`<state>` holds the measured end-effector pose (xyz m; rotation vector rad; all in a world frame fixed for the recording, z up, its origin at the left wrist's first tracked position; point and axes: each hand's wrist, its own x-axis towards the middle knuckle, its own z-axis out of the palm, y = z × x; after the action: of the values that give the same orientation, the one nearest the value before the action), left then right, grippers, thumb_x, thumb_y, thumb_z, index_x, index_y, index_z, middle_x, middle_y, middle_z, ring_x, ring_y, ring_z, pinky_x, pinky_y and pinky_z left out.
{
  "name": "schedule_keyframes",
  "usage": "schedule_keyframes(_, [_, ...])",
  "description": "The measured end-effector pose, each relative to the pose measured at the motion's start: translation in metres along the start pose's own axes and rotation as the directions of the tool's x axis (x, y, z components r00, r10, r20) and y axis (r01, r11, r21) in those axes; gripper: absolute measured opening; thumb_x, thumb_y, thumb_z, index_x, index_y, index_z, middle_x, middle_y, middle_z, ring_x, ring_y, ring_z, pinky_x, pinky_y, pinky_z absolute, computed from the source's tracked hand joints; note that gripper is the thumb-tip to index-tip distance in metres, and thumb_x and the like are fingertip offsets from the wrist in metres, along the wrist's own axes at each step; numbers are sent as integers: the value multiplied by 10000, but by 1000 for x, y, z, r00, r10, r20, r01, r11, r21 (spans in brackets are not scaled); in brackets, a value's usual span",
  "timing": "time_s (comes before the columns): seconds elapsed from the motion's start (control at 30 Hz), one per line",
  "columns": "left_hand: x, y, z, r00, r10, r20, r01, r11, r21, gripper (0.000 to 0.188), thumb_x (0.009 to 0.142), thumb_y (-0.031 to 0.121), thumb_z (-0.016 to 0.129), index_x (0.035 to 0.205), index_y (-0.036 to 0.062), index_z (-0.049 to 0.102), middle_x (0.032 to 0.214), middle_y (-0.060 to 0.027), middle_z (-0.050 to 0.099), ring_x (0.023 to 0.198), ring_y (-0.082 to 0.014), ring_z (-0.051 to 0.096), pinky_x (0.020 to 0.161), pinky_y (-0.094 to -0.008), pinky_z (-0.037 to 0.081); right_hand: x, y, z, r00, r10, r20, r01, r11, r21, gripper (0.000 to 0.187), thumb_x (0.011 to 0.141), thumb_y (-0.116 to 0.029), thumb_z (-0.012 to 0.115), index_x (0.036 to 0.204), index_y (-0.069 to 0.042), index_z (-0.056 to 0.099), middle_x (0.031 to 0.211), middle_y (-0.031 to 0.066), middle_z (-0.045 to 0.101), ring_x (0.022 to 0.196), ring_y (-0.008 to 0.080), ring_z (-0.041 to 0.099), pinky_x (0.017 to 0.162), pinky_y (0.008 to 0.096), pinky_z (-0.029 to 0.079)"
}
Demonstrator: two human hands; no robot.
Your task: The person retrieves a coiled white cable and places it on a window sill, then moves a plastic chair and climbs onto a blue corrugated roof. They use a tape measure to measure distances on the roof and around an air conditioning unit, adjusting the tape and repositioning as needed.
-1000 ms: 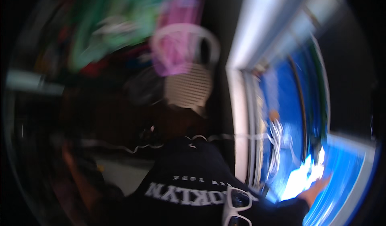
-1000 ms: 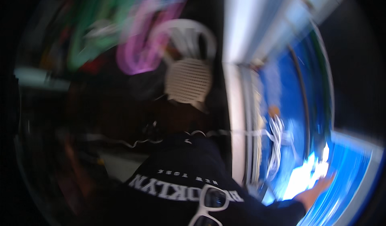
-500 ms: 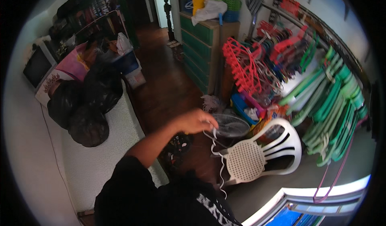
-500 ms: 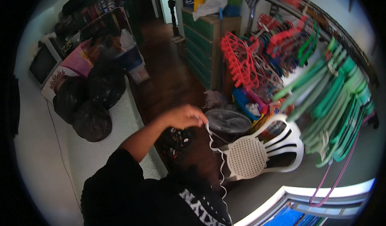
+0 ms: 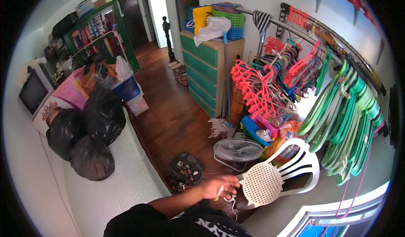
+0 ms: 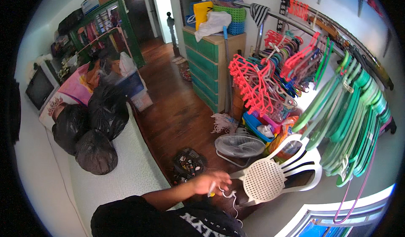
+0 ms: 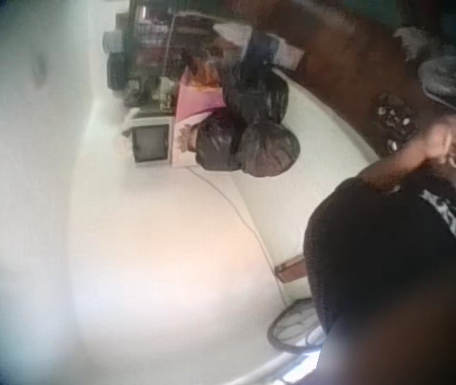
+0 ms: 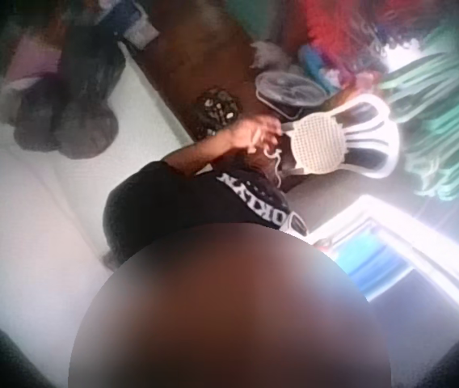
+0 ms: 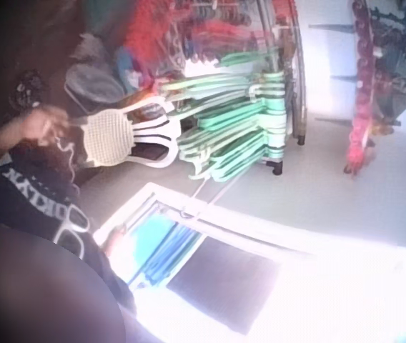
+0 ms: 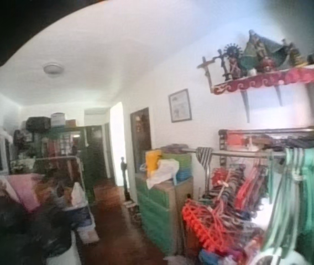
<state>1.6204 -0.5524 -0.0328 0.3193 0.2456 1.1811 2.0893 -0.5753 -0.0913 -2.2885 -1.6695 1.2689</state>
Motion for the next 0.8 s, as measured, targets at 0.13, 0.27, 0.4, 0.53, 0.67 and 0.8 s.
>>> schedule_keyframes(0.13, [63, -115, -14, 886, -409, -216, 460, 729, 507, 711, 1013, 222, 682, 1644, 93, 379, 1696, -56, 384, 1328, -197, 571, 826, -364, 610, -23, 79, 15, 992, 113, -61, -110, 993, 49, 799, 840, -426, 846, 1521, -113, 571, 1462, 264, 615, 1322, 393, 623, 1158, 451, 457])
schedule_keyframes(0.27, [128, -227, -6, 760, -571, -311, 609, 458, 648, 825, 963, 198, 724, 1678, 121, 320, 1739, -95, 300, 1337, -243, 558, 733, -347, 625, -53, 193, 12, 935, 306, -182, -283, 949, 142, 803, 835, -400, 839, 1527, -104, 561, 1460, 256, 620, 1323, 398, 621, 1156, 450, 458])
schedule_keyframes(0.4, [170, -327, 9, 771, -549, -322, 521, 254, 815, 1033, 861, 199, 813, 1702, 102, 222, 1628, -173, 450, 1037, -224, 657, 624, -339, 593, -66, 315, -1, 831, 453, -324, -403, 890, 212, 808, 830, -375, 833, 1533, -96, 550, 1458, 248, 624, 1325, 402, 619, 1153, 449, 458])
schedule_keyframes(0.53, [186, -434, 3, 614, -674, -410, 587, 43, 808, 1194, 791, 170, 852, 1711, 72, 97, 1531, -269, 534, 942, -240, 690, 606, -355, 591, -76, 419, -12, 703, 561, -437, -513, 826, 233, 813, 825, -349, 826, 1539, -87, 539, 1457, 240, 629, 1326, 407, 616, 1151, 448, 459])
schedule_keyframes(0.67, [173, -516, -10, 886, -353, -300, 310, -29, 950, 1235, 769, 209, 863, 1694, 11, 69, 1336, -288, 655, 775, -275, 730, 592, -361, 597, -80, 477, -12, 621, 572, -535, -560, 802, 208, 819, 820, -324, 820, 1545, -78, 528, 1455, 233, 633, 1327, 412, 614, 1149, 447, 459])
schedule_keyframes(0.8, [165, -516, -8, 703, -502, -504, 481, -186, 857, 1213, 751, 304, 860, 1663, -37, 136, 1216, -243, 693, 654, -283, 708, 537, -370, 580, -70, 495, -14, 608, 578, -544, -618, 775, 132, 825, 815, -298, 813, 1550, -70, 518, 1453, 225, 637, 1329, 417, 612, 1146, 446, 460])
